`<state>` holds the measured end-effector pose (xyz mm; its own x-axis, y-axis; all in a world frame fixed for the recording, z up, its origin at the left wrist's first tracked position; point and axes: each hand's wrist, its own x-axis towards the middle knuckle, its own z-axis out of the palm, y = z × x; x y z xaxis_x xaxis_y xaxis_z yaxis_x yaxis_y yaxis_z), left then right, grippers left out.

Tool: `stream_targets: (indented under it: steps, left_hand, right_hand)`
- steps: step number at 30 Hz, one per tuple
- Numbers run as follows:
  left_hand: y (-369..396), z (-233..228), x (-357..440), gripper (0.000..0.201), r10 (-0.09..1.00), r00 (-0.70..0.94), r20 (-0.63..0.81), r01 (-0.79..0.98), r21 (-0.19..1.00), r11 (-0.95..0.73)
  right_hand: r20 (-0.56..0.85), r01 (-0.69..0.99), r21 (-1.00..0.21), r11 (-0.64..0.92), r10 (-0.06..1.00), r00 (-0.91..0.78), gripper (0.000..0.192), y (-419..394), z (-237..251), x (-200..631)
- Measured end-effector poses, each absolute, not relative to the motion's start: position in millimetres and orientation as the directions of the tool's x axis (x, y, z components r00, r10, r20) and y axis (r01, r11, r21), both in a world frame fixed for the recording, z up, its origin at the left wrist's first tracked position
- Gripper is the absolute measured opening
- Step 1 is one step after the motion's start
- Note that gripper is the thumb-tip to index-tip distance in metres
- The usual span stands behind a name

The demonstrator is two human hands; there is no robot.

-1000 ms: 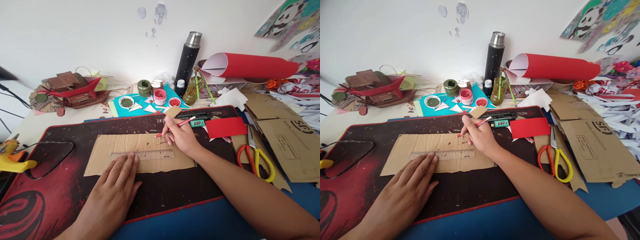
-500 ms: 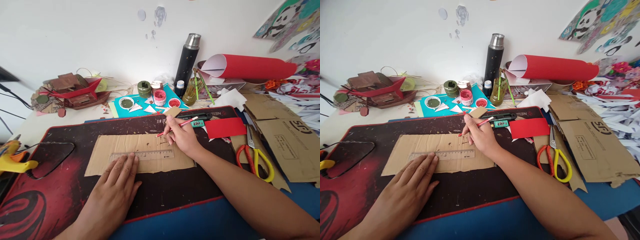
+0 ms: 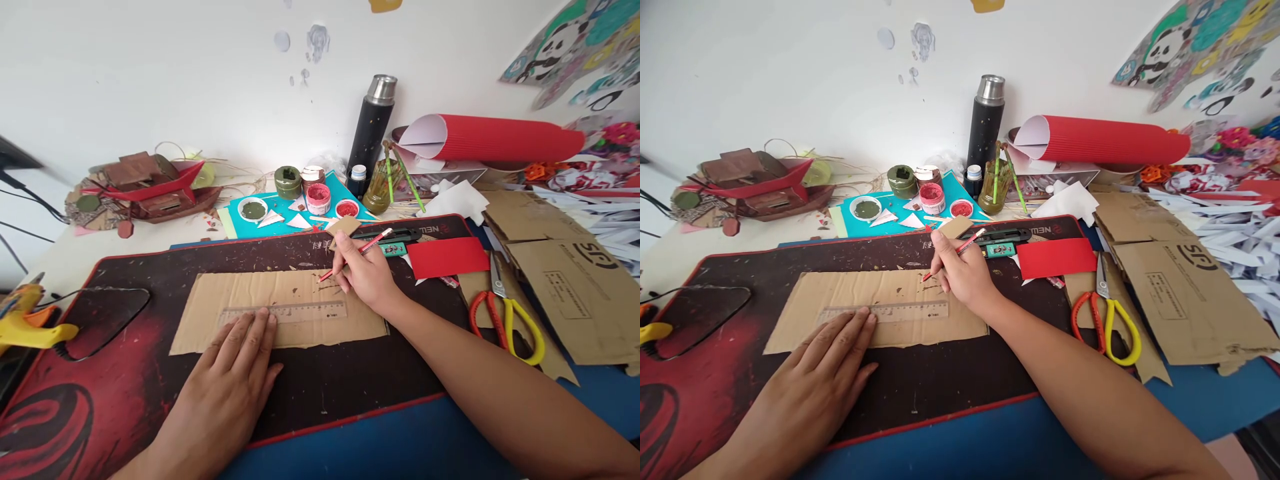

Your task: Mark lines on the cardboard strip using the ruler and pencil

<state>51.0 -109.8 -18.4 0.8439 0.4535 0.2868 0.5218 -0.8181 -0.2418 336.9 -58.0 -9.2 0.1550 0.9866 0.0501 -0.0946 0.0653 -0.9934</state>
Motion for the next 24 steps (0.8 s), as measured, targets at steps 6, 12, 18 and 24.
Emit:
stream_targets:
  steps: [6,12,18,24]
  left_hand:
    - [-109.8,-18.9,51.9,0.056,0.429,0.854,0.294,0.505,-0.271,-0.819]
    - [-109.5,-18.9,51.2,0.057,0.433,0.853,0.291,0.507,-0.267,-0.82]
    - [-110.6,-21.0,50.2,0.064,0.455,0.842,0.291,0.523,-0.231,-0.82]
    - [-109.5,-19.5,51.1,0.068,0.428,0.858,0.285,0.501,-0.272,-0.822]
  right_hand:
    - [0.045,-0.077,-0.995,0.058,0.986,0.159,0.075,-57.0,-10.1,338.9]
    - [0.043,-0.081,-0.995,0.057,0.986,0.164,0.077,-55.5,-7.6,338.7]
    - [0.038,-0.074,-0.996,0.051,0.986,0.16,0.076,-55.3,-8.2,338.2]
    - [0.061,-0.073,-0.995,0.073,0.987,0.148,0.075,-56.1,-9.5,338.7]
